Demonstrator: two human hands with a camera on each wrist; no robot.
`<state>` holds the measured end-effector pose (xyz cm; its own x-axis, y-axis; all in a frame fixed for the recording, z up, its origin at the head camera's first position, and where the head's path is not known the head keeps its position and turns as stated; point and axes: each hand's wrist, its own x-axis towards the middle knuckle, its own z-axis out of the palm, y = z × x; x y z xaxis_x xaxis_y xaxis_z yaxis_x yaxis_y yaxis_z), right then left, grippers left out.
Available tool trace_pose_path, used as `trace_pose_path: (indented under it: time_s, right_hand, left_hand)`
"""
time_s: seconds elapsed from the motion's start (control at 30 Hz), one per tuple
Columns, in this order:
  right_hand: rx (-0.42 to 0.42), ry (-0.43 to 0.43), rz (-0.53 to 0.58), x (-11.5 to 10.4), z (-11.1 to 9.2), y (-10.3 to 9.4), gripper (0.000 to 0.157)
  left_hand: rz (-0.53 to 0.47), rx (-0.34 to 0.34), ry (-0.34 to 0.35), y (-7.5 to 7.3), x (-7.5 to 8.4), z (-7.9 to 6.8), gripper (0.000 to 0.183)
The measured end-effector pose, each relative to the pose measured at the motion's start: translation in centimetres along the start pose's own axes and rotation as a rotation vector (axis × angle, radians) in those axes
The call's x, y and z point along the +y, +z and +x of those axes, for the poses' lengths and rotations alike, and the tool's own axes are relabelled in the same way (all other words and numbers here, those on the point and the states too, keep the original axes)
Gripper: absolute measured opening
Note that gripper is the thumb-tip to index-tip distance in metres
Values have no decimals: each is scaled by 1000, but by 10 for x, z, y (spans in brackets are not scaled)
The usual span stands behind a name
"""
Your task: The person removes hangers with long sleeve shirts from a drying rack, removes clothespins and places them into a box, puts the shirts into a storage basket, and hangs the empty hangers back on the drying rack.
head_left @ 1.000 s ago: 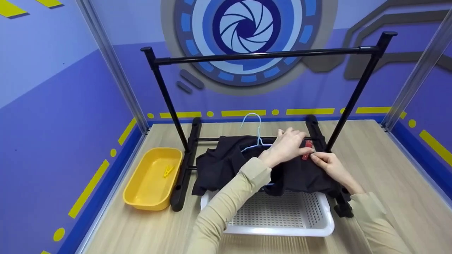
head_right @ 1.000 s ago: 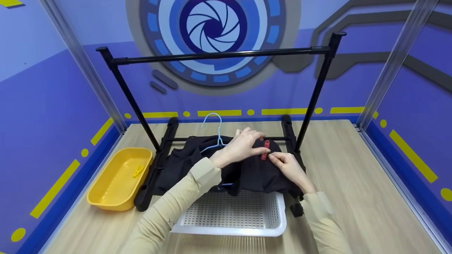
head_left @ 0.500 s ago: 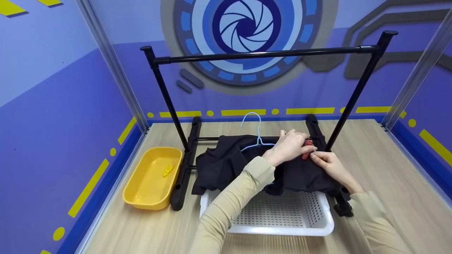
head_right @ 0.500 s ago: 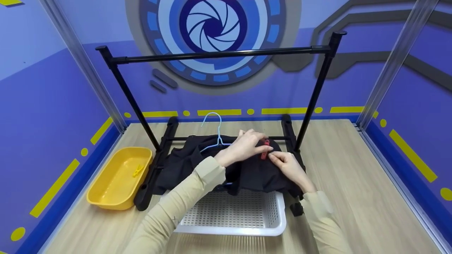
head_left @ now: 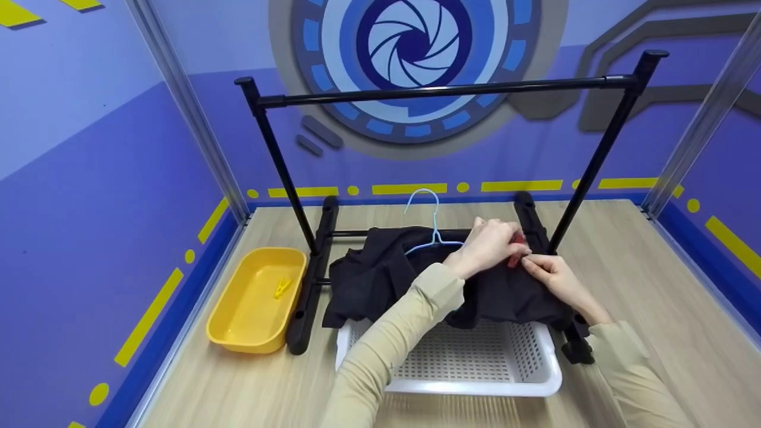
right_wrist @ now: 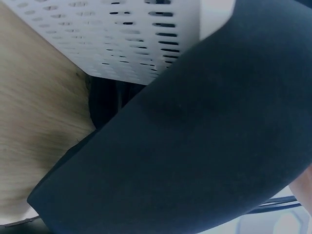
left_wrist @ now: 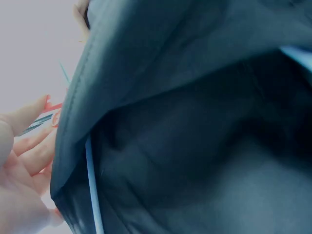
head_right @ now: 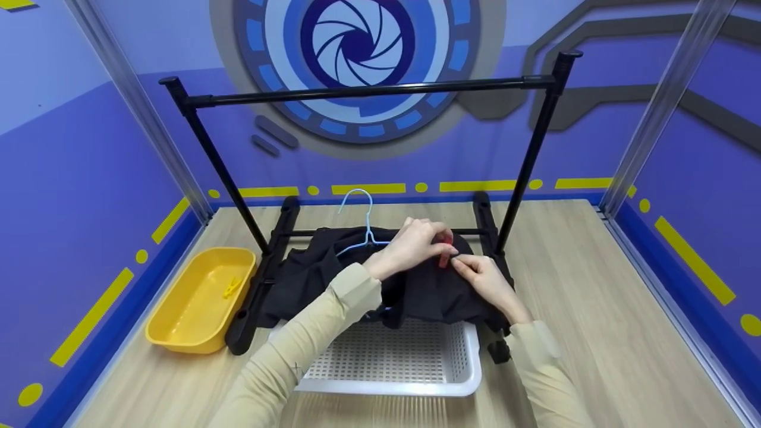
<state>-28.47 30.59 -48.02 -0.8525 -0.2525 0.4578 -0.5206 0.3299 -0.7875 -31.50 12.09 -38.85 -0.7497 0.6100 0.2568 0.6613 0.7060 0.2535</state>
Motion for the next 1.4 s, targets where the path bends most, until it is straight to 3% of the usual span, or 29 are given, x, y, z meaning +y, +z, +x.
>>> trace_pose_path:
  time_s: [0.3,0.57,0.8,1.23,1.4]
  right_hand:
    - [4,15,-21,2,3,-1,27]
    - [16,1,-2,1,3,1,24]
    - [34,-24,-2,3,2,2,20]
    - [-1,-45,19,-1,1,0,21]
    - [12,-49,8,3,0,0,19]
  left_hand:
    - [-76,111,-83,-2,-4,1,20]
    - [-97,198,-68,-1,-5,0,18]
    - [-88,324,-36,-3,-3,-1,16]
    - [-170,349,-53,-8,-8,-2,20]
    - [-276,348,-43,-9,-12,-3,21]
